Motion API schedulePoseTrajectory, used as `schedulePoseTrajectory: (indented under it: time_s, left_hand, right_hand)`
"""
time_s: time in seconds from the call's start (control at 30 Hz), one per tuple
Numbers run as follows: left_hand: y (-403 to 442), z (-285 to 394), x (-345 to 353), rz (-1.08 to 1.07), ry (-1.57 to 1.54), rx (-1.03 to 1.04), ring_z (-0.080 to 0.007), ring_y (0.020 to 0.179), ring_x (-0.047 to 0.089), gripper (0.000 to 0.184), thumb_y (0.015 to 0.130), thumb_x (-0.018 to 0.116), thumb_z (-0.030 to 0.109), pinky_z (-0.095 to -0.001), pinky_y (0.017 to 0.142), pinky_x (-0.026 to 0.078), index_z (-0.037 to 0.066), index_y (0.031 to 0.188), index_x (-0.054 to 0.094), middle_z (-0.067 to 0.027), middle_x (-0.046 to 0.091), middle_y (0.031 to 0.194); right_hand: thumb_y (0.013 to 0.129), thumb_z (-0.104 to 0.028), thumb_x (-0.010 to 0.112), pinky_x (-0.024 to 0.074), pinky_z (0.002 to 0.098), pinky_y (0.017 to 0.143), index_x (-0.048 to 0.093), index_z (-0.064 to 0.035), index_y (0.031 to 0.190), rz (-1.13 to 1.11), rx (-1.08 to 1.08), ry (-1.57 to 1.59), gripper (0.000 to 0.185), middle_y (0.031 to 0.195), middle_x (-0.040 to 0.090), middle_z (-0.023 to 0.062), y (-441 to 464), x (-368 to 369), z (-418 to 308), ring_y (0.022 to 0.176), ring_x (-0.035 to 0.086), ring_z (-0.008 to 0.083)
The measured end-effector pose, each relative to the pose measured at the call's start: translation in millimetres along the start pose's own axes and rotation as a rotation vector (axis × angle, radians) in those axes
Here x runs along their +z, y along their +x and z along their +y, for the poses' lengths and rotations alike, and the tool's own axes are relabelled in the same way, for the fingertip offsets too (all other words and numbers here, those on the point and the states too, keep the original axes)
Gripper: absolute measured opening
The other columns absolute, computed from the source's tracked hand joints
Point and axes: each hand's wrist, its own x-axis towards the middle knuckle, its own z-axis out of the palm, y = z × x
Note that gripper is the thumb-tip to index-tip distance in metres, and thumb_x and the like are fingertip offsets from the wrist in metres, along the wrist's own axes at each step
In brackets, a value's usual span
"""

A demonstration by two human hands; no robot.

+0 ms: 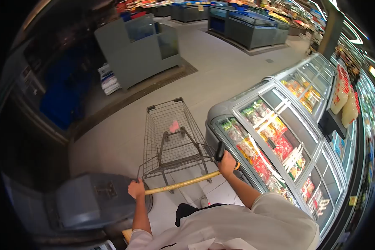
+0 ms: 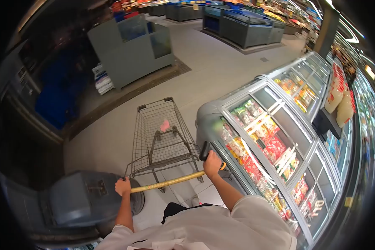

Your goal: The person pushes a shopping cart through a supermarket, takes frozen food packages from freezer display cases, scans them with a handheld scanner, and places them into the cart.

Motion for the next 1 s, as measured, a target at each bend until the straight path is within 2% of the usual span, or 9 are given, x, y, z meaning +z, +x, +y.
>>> schedulePoseTrajectory:
  time_s: [0.17, 0.23, 0.3, 0.5, 0.67, 0.77, 0.8, 1.0]
  left_hand:
    - [127, 60, 15, -0.023, 0.016, 0.071, -0.0378, 0.084, 0.069, 0.046, 0.081, 0.064, 0.048, -0.0481, 0.076, 0.054, 0.005, 0.089, 0.074, -0.0187, 0.071, 0.088]
    - [175, 91, 15, -0.04, -0.003, 0.109, -0.0376, 0.084, 0.069, 0.045, 0.081, 0.064, 0.048, -0.0482, 0.075, 0.054, 0.005, 0.088, 0.074, -0.0188, 0.071, 0.088]
    - [228, 114, 22, -0.057, -0.011, 0.141, -0.0374, 0.085, 0.069, 0.044, 0.082, 0.064, 0.047, -0.0483, 0.075, 0.054, 0.005, 0.087, 0.074, -0.019, 0.071, 0.087]
    - [350, 203, 50, -0.014, -0.026, 0.337, -0.0361, 0.081, 0.068, 0.039, 0.083, 0.064, 0.044, -0.0473, 0.072, 0.054, 0.006, 0.086, 0.073, -0.0167, 0.071, 0.083]
    - [413, 288, 41, -0.114, -0.013, 0.421, -0.0348, 0.082, 0.068, 0.038, 0.082, 0.065, 0.044, -0.0468, 0.07, 0.053, 0.007, 0.085, 0.072, -0.015, 0.071, 0.085]
    - [461, 348, 67, -0.03, -0.02, 0.553, -0.0345, 0.08, 0.068, 0.037, 0.081, 0.066, 0.044, -0.0468, 0.069, 0.053, 0.007, 0.084, 0.072, -0.0146, 0.071, 0.083]
    - [446, 345, 63, -0.021, -0.009, 0.542, -0.0345, 0.08, 0.068, 0.037, 0.081, 0.066, 0.044, -0.0468, 0.069, 0.053, 0.007, 0.084, 0.072, -0.0146, 0.071, 0.083]
    - [513, 508, 91, -0.026, -0.053, 0.645, -0.0345, 0.076, 0.068, 0.035, 0.081, 0.068, 0.042, -0.0457, 0.068, 0.053, 0.007, 0.082, 0.073, -0.0146, 0.071, 0.079]
  right_hand:
    - [0.074, -0.003, 0.061, 0.049, 0.0444, 0.069, 0.053, -0.008, 0.098, -0.058, 0.097, 0.033, 0.026, 0.086, 0.06, 0.0112, 64, 45, -50, 0.079, 0.063, 0.033]
    - [0.073, -0.004, 0.063, 0.0491, 0.0444, 0.069, 0.052, -0.0074, 0.097, -0.047, 0.135, 0.012, 0.027, 0.087, 0.06, 0.0112, 89, 56, -69, 0.08, 0.063, 0.0329]
    - [0.07, -0.005, 0.068, 0.0501, 0.0471, 0.064, 0.049, -0.0041, 0.094, -0.027, 0.154, 0.042, 0.031, 0.086, 0.06, 0.0154, 112, 66, -93, 0.076, 0.063, 0.0377]
    - [0.066, -0.004, 0.068, 0.0494, 0.0478, 0.065, 0.049, -0.0037, 0.094, 0.04, 0.309, 0.003, 0.033, 0.085, 0.059, 0.0162, 176, 99, -134, 0.078, 0.061, 0.039]
    - [0.065, -0.004, 0.068, 0.0484, 0.0488, 0.067, 0.049, -0.0044, 0.095, 0.102, 0.471, 0.043, 0.035, 0.086, 0.06, 0.0153, 218, 113, -155, 0.079, 0.062, 0.039]
    - [0.066, -0.006, 0.071, 0.048, 0.0485, 0.067, 0.05, -0.0053, 0.096, 0.118, 0.562, 0.032, 0.037, 0.086, 0.06, 0.0153, 256, 128, -159, 0.08, 0.062, 0.0388]
    - [0.066, -0.007, 0.071, 0.0479, 0.0488, 0.067, 0.049, -0.0054, 0.097, 0.108, 0.591, 0.029, 0.038, 0.087, 0.06, 0.0153, 247, 120, -151, 0.08, 0.062, 0.0388]
    - [0.068, -0.007, 0.07, 0.0469, 0.0523, 0.07, 0.048, -0.0047, 0.099, 0.156, 0.75, 0.087, 0.038, 0.094, 0.059, 0.0185, 343, 147, -144, 0.084, 0.06, 0.0429]
